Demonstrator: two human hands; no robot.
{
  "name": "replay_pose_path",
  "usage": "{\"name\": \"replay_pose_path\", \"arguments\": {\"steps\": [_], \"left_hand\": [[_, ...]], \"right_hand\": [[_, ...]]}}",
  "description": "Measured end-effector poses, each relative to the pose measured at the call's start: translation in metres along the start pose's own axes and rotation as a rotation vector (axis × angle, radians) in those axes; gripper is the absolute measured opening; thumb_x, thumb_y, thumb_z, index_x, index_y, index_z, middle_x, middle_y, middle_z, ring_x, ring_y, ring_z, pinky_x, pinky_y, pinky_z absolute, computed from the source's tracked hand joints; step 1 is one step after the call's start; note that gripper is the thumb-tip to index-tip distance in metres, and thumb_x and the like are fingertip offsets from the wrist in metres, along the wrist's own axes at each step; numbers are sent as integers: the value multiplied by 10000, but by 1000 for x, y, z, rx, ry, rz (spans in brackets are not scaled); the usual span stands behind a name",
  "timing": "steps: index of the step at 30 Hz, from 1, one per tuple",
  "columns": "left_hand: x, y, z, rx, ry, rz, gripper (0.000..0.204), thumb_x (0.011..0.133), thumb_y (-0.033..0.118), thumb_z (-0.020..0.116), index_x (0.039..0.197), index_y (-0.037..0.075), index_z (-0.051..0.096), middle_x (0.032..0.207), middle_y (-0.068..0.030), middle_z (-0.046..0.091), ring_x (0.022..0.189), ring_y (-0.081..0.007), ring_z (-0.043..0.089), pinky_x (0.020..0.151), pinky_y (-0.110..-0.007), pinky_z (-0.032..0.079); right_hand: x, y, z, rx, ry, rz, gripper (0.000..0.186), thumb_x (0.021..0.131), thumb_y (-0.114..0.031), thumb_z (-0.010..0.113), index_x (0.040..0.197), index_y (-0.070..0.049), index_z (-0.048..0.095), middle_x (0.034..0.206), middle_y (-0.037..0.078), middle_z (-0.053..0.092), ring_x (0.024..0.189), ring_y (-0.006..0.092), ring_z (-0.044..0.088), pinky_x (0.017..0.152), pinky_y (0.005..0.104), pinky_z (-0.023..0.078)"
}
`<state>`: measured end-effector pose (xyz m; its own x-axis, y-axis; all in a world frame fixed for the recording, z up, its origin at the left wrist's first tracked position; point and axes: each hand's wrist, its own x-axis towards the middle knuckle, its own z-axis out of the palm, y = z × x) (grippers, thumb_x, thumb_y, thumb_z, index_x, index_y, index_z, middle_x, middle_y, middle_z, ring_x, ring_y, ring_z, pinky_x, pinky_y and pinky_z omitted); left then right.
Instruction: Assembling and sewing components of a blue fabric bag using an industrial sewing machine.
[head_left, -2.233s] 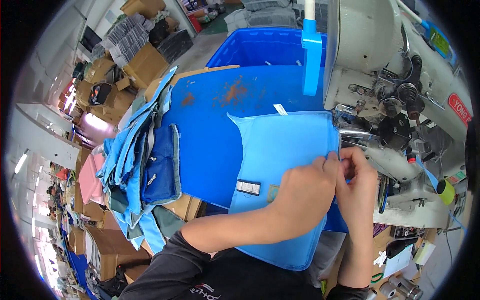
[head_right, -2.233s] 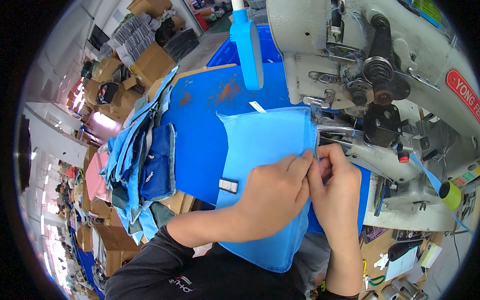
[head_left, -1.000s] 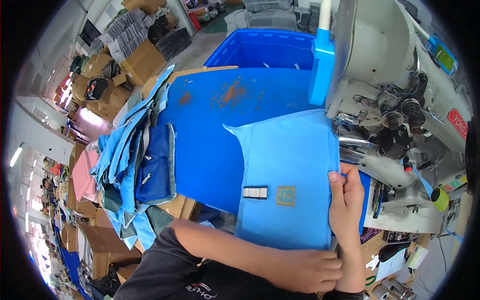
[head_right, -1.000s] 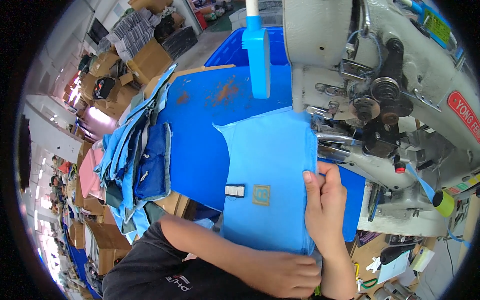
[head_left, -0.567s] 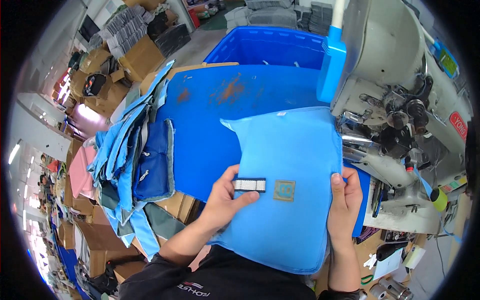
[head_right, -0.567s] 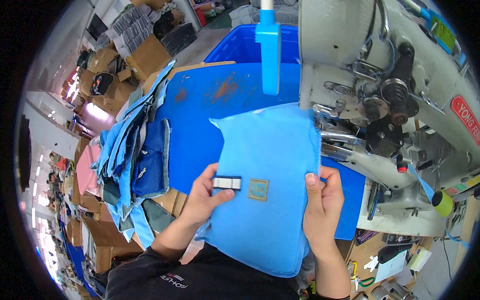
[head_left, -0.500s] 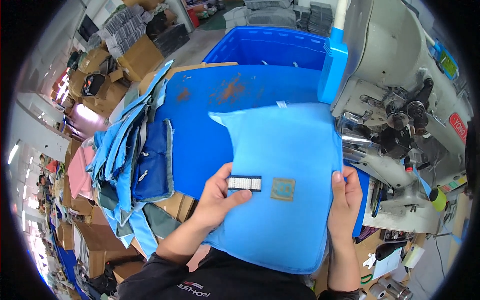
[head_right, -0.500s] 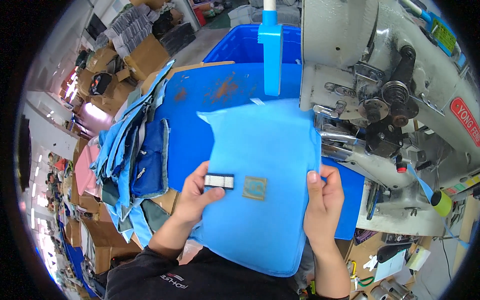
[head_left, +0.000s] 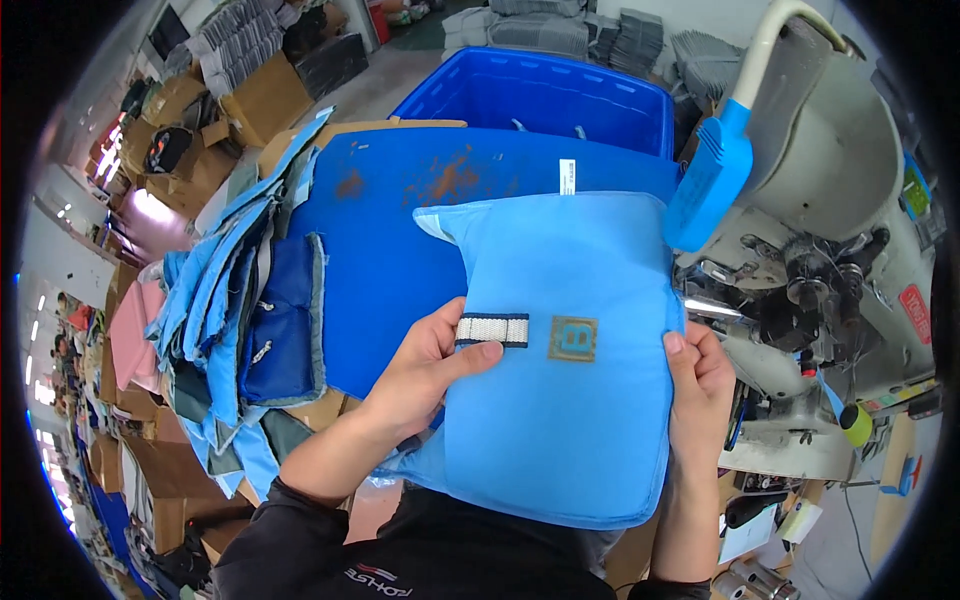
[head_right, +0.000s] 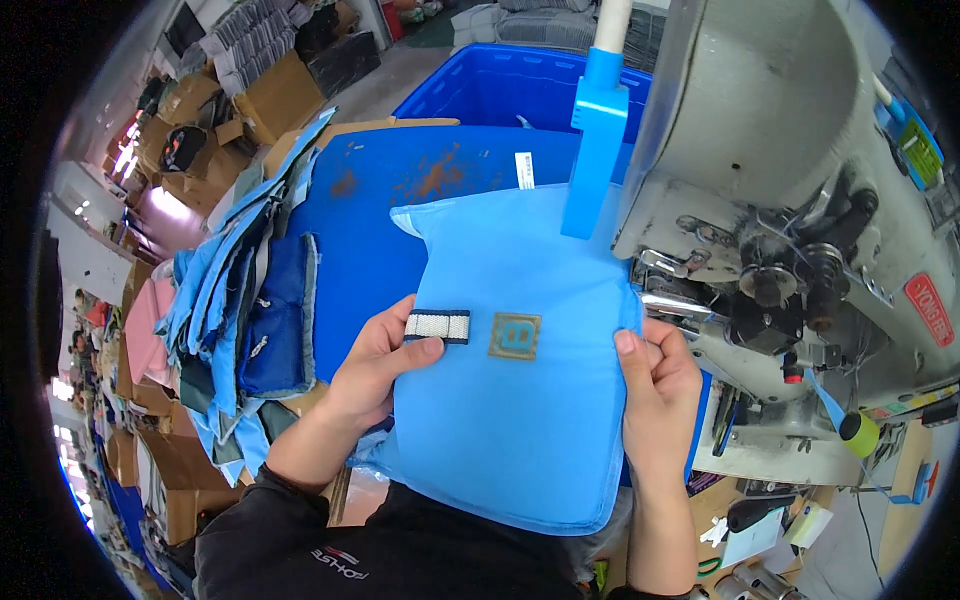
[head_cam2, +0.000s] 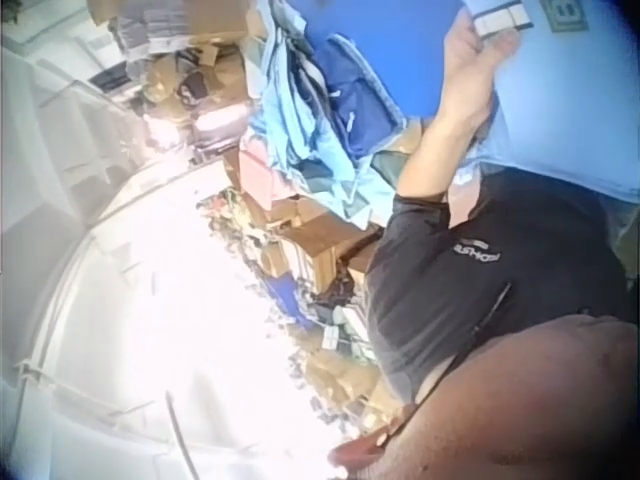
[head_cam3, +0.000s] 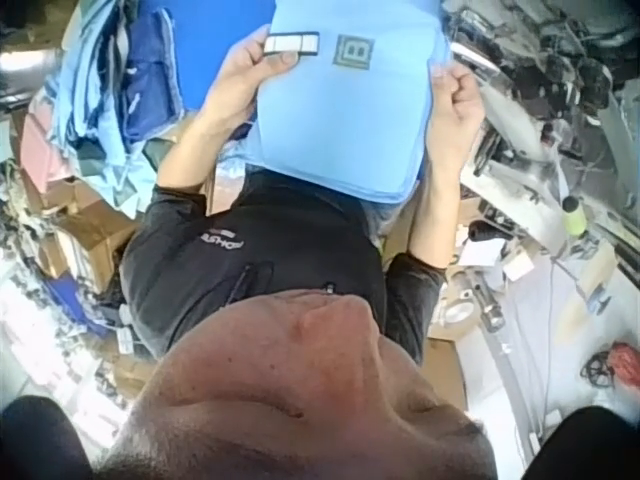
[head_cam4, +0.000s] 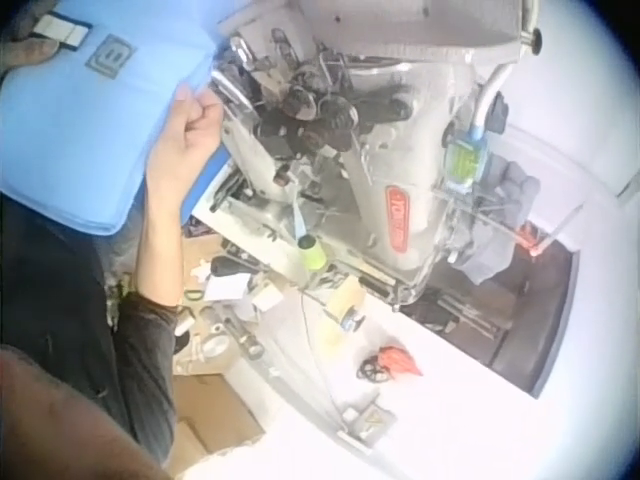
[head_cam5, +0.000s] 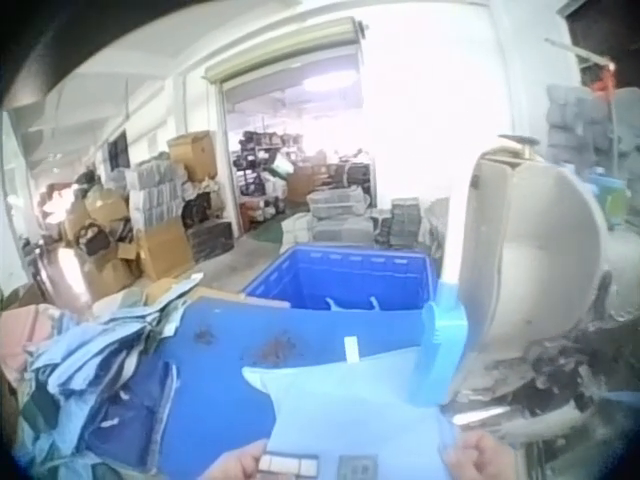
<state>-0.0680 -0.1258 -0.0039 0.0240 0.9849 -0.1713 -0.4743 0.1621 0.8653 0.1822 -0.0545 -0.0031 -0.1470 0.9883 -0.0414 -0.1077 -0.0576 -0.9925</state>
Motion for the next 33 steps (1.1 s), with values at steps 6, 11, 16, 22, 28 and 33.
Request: {"name": "replay_pose_path", "arguments": {"steps": [6,11,16,22,28,33], "left_hand": [[3,-1,-5,9,-15,-39,403,940,67,650,1303,-11,492,1205,-101,651,1040,-119,640,912,-283,517],[4,-5,-7,24,-18,-32,429,934,65,652,1320,-14,484,1195,-97,654,1014,-109,648,866,-260,531],[5,-6,-10,61,-28,-35,451,923,77,669,1327,-7,486,1162,-78,667,951,-72,655,743,-201,534],[7,-8,-11,76,-9,-52,445,919,77,676,1316,-2,493,1143,-66,669,937,-70,653,751,-207,532],[6,-22,-15,135,65,38,515,924,105,685,1353,7,418,1121,-83,671,918,-77,655,753,-218,533],[5,-46,-23,345,161,89,571,931,178,698,1369,-12,385,1166,-108,634,1001,-103,624,829,-245,510]], "right_hand": [[-25,-2,-18,-114,-3,-77,271,995,-163,598,1186,24,551,706,-27,537,615,35,493,633,192,445],[-37,-13,-52,-121,240,-180,291,1042,-239,491,1173,14,551,666,-1,478,523,63,456,568,226,463],[-27,-22,-71,-89,438,-265,365,1066,-322,430,1039,2,595,589,2,482,437,57,411,532,220,452],[-22,-7,-73,-139,367,-253,376,1045,-346,485,997,-2,628,611,8,525,495,63,474,518,220,441],[-16,7,-4,-84,-35,-72,296,984,-133,623,1218,39,562,711,-49,531,640,16,453,590,181,363],[-26,11,4,10,-8,-85,285,1001,-118,592,1229,45,539,777,-12,633,690,13,520,635,180,410]]}}
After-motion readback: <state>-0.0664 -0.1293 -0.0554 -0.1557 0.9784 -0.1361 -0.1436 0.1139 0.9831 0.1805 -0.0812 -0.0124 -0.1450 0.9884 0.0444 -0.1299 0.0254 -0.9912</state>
